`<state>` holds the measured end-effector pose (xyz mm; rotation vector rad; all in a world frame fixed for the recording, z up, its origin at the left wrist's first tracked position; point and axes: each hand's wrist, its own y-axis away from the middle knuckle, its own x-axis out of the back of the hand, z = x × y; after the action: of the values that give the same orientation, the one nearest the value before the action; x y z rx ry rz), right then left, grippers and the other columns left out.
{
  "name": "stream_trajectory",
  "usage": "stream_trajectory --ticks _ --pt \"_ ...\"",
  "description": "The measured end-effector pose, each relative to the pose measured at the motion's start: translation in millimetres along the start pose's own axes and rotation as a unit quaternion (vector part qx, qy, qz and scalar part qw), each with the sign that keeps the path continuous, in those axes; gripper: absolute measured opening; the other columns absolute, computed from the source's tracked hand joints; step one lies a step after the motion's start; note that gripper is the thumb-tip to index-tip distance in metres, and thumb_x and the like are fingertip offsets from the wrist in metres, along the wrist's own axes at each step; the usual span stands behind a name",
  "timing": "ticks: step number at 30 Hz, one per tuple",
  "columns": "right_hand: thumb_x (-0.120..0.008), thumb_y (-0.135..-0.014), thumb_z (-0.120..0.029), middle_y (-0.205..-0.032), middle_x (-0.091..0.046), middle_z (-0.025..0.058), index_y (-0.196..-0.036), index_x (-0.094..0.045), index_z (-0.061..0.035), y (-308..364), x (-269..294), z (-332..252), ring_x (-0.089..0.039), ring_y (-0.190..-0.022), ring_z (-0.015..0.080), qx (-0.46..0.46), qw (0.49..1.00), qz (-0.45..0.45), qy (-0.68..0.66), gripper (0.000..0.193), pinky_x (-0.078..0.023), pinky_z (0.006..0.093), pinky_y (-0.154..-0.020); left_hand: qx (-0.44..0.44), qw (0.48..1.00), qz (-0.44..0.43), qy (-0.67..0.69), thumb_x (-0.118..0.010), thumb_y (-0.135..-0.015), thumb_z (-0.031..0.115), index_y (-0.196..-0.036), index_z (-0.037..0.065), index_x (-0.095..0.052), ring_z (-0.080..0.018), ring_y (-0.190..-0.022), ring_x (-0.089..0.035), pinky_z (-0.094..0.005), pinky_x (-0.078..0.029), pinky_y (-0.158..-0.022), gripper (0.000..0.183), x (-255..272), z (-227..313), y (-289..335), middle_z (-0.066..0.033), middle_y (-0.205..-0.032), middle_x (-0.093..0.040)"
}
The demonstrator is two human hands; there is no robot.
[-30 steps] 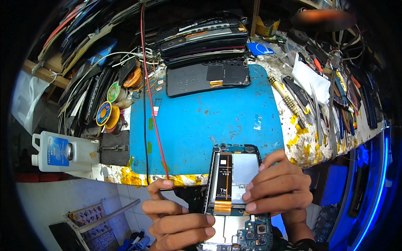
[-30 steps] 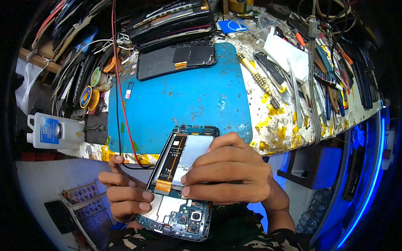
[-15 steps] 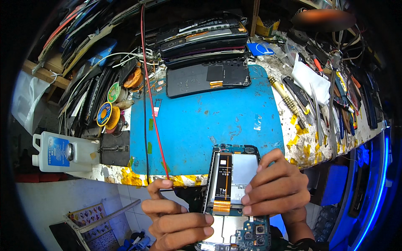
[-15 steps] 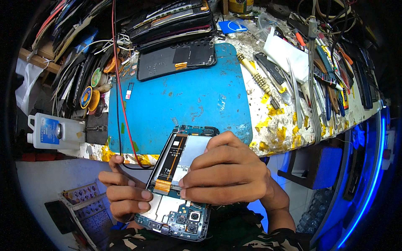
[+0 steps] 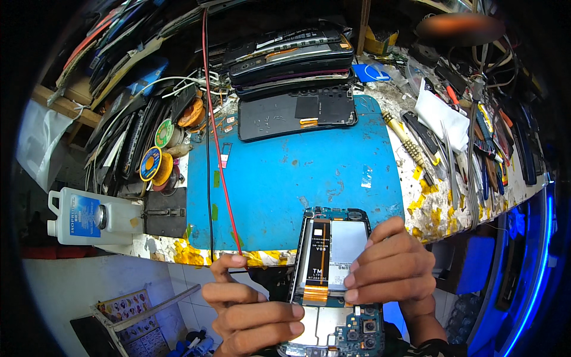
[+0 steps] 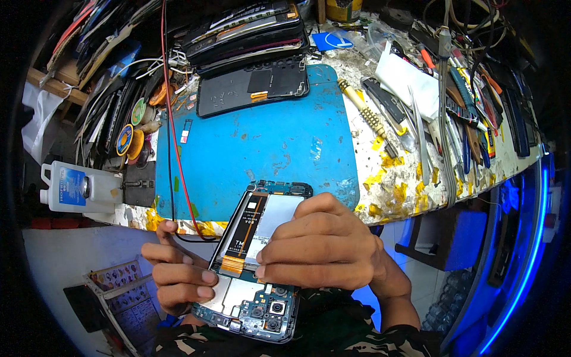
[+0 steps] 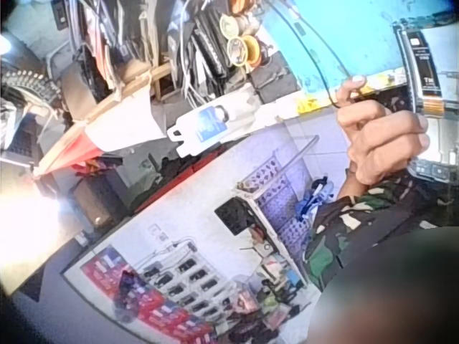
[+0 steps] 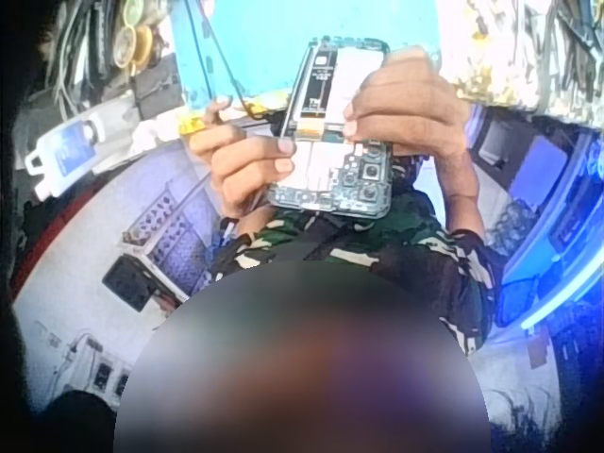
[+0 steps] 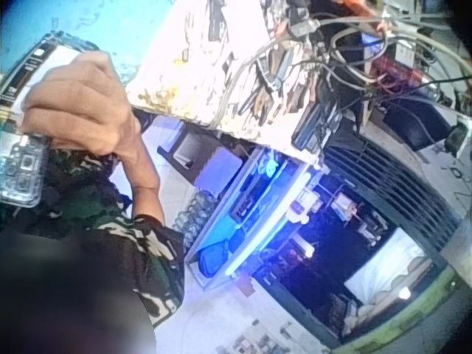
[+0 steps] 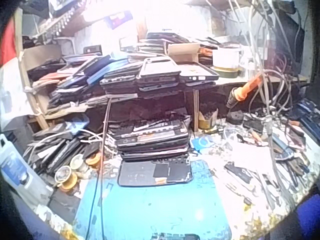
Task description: The person assembles a smartphone by aligning and snapping the back cover onto the chassis, then reattaching the battery connector and securing internal components. The person uses a small tool to press down connectors and ensure the parts are seated correctly.
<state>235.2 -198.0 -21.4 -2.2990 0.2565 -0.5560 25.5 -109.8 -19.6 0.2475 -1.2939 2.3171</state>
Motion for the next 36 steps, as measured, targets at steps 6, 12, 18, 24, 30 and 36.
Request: stream_trajectory --ticks 6,12,18,24,30,36 --pt "-0.076 -0.075 -0.007 -0.099 -0.071 -0.0004 -0.091 -0.074 -0.0129 1 -3 7 -0.064 -0.089 0.0121 0.069 0.997 0.016 0.012 0.018 -0.045 0.026 -0.071 0.002 1.0 -0.022 -0.005 -0.059 -0.086 0.042 -0.082 0.021 -0.059 -0.0139 -0.081 -0.042 -0.0493 -0.033 -0.099 0.022 6 2 -5 0.0078 -0.077 -0.058" --pt "-0.075 -0.075 -0.006 -0.1 -0.071 -0.001 -0.09 -0.074 -0.0128 1 -6 6 -0.064 -0.089 0.0119 0.092 0.995 0.025 0.023 0.016 -0.045 0.0255 -0.072 -0.01 1.0 -0.014 0.018 -0.062 -0.083 0.04 -0.082 0.02 -0.058 -0.0142 -0.079 -0.046 -0.0497 -0.033 -0.099 0.021 7 2 -11 0.0067 -0.079 -0.059" --pt "-0.072 -0.076 -0.005 -0.102 -0.07 0.0004 -0.092 -0.074 -0.0098 1 -5 1 -0.064 -0.091 0.0135 0.009 1.0 0.025 -0.016 0.017 -0.045 0.027 -0.074 0.018 0.999 -0.045 -0.011 -0.06 -0.086 0.026 -0.08 0.019 -0.057 -0.0123 -0.079 -0.048 -0.0483 -0.034 -0.101 0.01 3 9 -13 0.0066 -0.079 -0.058" --pt "-0.074 -0.075 -0.005 -0.099 -0.071 0.0001 -0.09 -0.075 -0.0115 1 -5 5 -0.065 -0.089 0.0142 0.057 0.998 0.032 0.004 0.016 -0.044 0.0265 -0.073 0.064 0.997 -0.05 -0.015 -0.072 -0.081 0.023 -0.084 0.026 -0.062 -0.0103 -0.08 -0.044 -0.0438 -0.039 -0.098 0.011 5 14 -15 0.0156 -0.086 -0.064" --pt "-0.073 -0.077 -0.008 -0.098 -0.071 0.0004 -0.089 -0.074 -0.011 -2 -4 1 -0.065 -0.088 0.0146 0.052 0.998 0.01 0.024 0.012 -0.045 0.0274 -0.073 0.069 0.997 -0.024 0.018 -0.071 -0.082 0.022 -0.083 0.025 -0.061 -0.0108 -0.081 -0.046 -0.0449 -0.039 -0.099 0.011 0 10 -13 0.0131 -0.086 -0.063" --pt "-0.07 -0.08 -0.015 -0.098 -0.07 0.001 -0.091 -0.072 -0.0089 -10 -11 4 -0.065 -0.09 0.0156 0.005 1.0 0.026 0.017 0.013 -0.045 0.0307 -0.075 0.066 0.997 -0.02 0.02 -0.07 -0.083 0.022 -0.083 0.025 -0.06 -0.011 -0.081 -0.047 -0.0455 -0.039 -0.1 0.01 -1 8 -12 0.0123 -0.086 -0.063"
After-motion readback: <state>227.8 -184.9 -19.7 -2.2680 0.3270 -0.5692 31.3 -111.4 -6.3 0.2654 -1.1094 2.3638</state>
